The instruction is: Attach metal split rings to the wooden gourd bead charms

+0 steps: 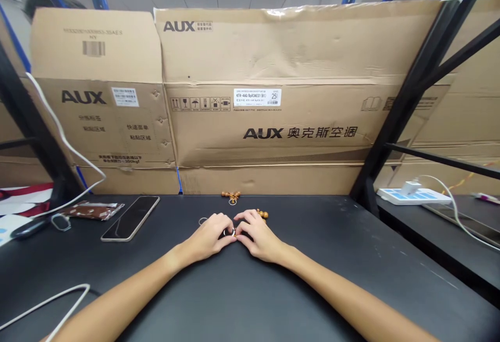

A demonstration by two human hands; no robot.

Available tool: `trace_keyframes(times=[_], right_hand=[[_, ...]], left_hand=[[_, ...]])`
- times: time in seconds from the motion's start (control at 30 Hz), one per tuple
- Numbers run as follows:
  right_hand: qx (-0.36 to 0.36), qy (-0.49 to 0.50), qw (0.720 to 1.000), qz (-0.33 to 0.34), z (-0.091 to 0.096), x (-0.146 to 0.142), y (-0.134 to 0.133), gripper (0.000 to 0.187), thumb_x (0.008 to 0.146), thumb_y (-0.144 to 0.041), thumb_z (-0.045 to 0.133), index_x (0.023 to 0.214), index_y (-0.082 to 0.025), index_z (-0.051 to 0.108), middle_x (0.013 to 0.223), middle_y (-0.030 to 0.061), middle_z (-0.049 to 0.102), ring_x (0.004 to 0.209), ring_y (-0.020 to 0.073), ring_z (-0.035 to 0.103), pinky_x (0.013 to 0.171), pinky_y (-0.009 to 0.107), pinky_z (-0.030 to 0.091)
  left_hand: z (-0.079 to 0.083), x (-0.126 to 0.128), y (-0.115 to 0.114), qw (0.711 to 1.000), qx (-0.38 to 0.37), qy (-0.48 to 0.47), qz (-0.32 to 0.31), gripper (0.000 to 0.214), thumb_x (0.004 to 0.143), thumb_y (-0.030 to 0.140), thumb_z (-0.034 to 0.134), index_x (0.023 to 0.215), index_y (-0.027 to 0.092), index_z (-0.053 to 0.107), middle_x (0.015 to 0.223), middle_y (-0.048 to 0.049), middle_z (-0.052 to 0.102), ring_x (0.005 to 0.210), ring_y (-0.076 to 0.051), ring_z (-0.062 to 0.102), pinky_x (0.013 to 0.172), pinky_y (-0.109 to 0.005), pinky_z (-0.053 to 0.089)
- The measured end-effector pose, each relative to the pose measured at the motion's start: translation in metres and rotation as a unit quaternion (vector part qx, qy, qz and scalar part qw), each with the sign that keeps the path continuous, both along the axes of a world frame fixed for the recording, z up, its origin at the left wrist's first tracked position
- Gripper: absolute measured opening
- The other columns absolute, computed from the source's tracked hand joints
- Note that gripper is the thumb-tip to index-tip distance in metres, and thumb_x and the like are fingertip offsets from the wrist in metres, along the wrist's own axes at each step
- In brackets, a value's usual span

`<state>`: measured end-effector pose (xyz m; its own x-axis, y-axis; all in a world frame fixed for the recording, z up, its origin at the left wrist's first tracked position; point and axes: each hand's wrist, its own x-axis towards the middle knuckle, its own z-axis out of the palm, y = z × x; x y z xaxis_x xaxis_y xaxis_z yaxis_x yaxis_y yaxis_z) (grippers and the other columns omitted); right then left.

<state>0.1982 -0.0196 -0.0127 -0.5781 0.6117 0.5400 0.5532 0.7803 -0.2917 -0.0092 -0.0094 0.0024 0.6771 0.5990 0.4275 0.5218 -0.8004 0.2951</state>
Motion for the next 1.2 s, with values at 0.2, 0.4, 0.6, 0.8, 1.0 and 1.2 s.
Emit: trace_keyframes(times=[0.2, 0.4, 0.6, 0.8, 1.0, 1.2], right_hand=[[0.0, 0.01, 1.0, 0.007, -0.0007, 0.0002, 0.0002, 0.007, 0.088, -0.019, 0.055, 0.084, -0.021, 0.06, 0.113, 0.0081, 0.055, 0.109, 0.023, 0.045, 0.096, 0.043, 0.04], [0.008, 0.007, 1.0, -0.018, -0.0032, 0.0, 0.0028, 0.008, 0.089, -0.019, 0.055, 0.083, -0.02, 0.059, 0.111, 0.0076, 0.055, 0.109, 0.0228, 0.045, 0.096, 0.043, 0.039], [0.001, 0.011, 0.999, -0.032, -0.002, -0.0001, 0.0018, 0.007, 0.089, -0.02, 0.055, 0.083, -0.02, 0.059, 0.111, 0.0079, 0.056, 0.109, 0.0225, 0.044, 0.095, 0.042, 0.04], [-0.002, 0.023, 0.998, -0.053, -0.0048, 0.0007, 0.004, 0.004, 0.083, -0.017, 0.06, 0.081, -0.02, 0.057, 0.111, 0.0085, 0.056, 0.108, 0.0236, 0.046, 0.092, 0.043, 0.04], [-0.004, 0.028, 0.998, -0.065, -0.0037, 0.0007, 0.0046, 0.007, 0.08, -0.015, 0.061, 0.078, -0.02, 0.056, 0.102, 0.0068, 0.059, 0.1, 0.023, 0.048, 0.088, 0.04, 0.04], [0.005, 0.004, 0.998, -0.059, 0.0019, -0.0006, 0.0009, 0.007, 0.081, -0.017, 0.061, 0.078, -0.019, 0.055, 0.095, 0.0043, 0.059, 0.09, 0.0204, 0.047, 0.084, 0.037, 0.039]], left_hand=[[0.0003, 0.0004, -0.001, 0.997, 0.063, 0.044, 0.003, 0.02, 0.092, 0.039, 0.053, 0.096, 0.022, 0.063, 0.094, -0.0039, 0.061, 0.084, -0.018, 0.055, 0.076, -0.031, 0.04], [-0.0027, 0.0009, 0.0026, 0.999, 0.034, 0.031, 0.024, 0.022, 0.091, 0.04, 0.053, 0.087, 0.02, 0.062, 0.085, -0.002, 0.062, 0.077, -0.017, 0.056, 0.074, -0.03, 0.04], [-0.0002, 0.0028, 0.0034, 0.998, -0.026, -0.011, 0.058, 0.018, 0.092, 0.029, 0.051, 0.082, 0.02, 0.064, 0.078, -0.0007, 0.063, 0.073, -0.016, 0.055, 0.074, -0.03, 0.04], [0.0042, 0.0041, 0.0014, 0.993, -0.074, -0.067, 0.062, 0.016, 0.09, 0.027, 0.053, 0.082, 0.021, 0.065, 0.081, 0.0001, 0.064, 0.075, -0.015, 0.058, 0.071, -0.026, 0.043], [0.0035, 0.0041, 0.0, 0.994, -0.074, -0.073, 0.04, 0.01, 0.086, 0.025, 0.056, 0.087, 0.022, 0.065, 0.083, -0.0008, 0.064, 0.08, -0.016, 0.059, 0.076, -0.028, 0.046], [-0.0004, 0.0046, 0.0024, 0.999, -0.012, -0.025, 0.036, 0.009, 0.087, 0.027, 0.057, 0.084, 0.021, 0.062, 0.081, -0.0013, 0.063, 0.083, -0.019, 0.054, 0.078, -0.032, 0.044]])
